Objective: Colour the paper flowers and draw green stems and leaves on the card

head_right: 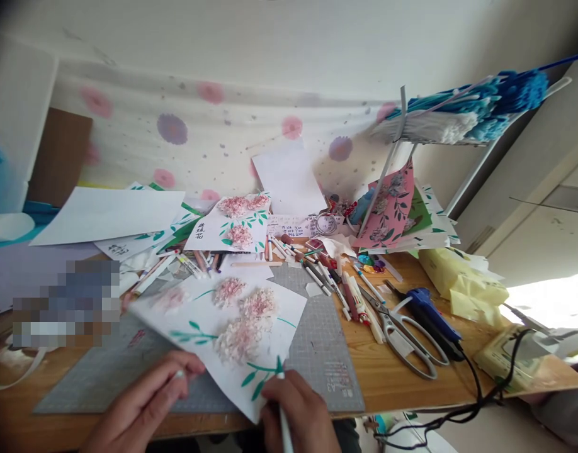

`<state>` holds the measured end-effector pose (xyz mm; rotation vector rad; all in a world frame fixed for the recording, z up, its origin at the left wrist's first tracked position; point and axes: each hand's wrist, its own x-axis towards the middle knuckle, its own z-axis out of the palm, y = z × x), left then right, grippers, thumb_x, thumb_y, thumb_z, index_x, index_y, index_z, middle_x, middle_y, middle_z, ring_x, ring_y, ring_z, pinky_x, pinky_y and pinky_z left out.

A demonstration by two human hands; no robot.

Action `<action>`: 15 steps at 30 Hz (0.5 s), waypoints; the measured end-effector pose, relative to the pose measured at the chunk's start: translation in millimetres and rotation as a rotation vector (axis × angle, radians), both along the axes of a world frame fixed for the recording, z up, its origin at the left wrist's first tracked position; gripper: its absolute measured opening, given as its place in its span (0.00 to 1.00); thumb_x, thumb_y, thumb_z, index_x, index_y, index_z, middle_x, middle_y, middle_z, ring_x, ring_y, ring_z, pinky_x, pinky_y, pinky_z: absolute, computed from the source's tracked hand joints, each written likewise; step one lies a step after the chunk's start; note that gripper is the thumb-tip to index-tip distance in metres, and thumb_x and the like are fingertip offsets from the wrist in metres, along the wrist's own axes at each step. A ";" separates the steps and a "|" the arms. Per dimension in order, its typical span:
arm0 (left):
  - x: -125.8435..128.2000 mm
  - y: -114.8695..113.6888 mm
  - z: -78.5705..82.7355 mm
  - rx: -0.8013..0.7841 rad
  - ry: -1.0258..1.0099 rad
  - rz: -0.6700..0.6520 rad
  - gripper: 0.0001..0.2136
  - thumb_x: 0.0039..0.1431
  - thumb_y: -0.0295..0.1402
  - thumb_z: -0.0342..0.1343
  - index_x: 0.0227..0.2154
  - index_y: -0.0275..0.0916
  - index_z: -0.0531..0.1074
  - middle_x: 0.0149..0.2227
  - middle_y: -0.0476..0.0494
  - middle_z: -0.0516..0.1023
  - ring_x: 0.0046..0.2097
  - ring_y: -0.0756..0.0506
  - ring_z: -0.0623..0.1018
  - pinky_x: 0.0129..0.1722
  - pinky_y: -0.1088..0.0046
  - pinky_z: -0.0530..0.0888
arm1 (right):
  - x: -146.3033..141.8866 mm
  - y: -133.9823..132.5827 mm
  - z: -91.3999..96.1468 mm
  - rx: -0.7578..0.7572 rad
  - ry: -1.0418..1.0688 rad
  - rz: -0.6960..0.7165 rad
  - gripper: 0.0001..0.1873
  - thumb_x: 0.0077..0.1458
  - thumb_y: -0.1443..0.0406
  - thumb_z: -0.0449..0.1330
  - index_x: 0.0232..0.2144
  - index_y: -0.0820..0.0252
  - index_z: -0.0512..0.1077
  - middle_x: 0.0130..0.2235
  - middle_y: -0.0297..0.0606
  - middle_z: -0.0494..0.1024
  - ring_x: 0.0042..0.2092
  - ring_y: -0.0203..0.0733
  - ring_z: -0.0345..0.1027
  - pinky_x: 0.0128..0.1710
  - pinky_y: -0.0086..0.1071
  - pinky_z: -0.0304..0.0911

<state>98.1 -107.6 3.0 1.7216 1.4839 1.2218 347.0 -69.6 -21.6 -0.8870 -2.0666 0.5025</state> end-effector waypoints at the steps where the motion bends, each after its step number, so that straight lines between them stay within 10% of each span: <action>1: -5.8 3.6 2.3 0.044 0.060 -0.017 0.14 0.69 0.47 0.45 0.37 0.43 0.69 0.33 0.49 0.74 0.34 0.47 0.76 0.32 0.81 0.73 | -3.3 0.7 4.4 0.023 -0.026 0.064 0.10 0.56 0.72 0.54 0.39 0.55 0.69 0.32 0.37 0.75 0.30 0.38 0.71 0.29 0.26 0.65; 5: -12.7 2.3 6.8 0.186 0.229 0.035 0.14 0.71 0.38 0.43 0.28 0.40 0.63 0.25 0.52 0.66 0.26 0.50 0.70 0.26 0.82 0.69 | -6.1 19.2 30.0 0.080 -0.058 -0.006 0.12 0.60 0.73 0.52 0.41 0.55 0.69 0.32 0.38 0.76 0.31 0.40 0.71 0.30 0.29 0.65; 10: 9.0 -9.6 -1.6 0.446 0.452 -0.197 0.12 0.73 0.35 0.41 0.36 0.38 0.67 0.42 0.42 0.74 0.42 0.47 0.75 0.44 0.74 0.72 | 13.6 50.0 37.8 0.038 -0.353 0.131 0.12 0.60 0.73 0.54 0.42 0.54 0.72 0.39 0.40 0.80 0.45 0.48 0.73 0.49 0.42 0.66; 15: 25.2 0.7 -15.3 0.594 0.514 -0.234 0.16 0.72 0.33 0.39 0.29 0.37 0.65 0.45 0.39 0.76 0.40 0.42 0.74 0.40 0.65 0.71 | 60.0 65.0 25.3 0.143 -0.434 -0.197 0.09 0.60 0.68 0.55 0.39 0.60 0.75 0.38 0.47 0.81 0.41 0.56 0.74 0.46 0.52 0.65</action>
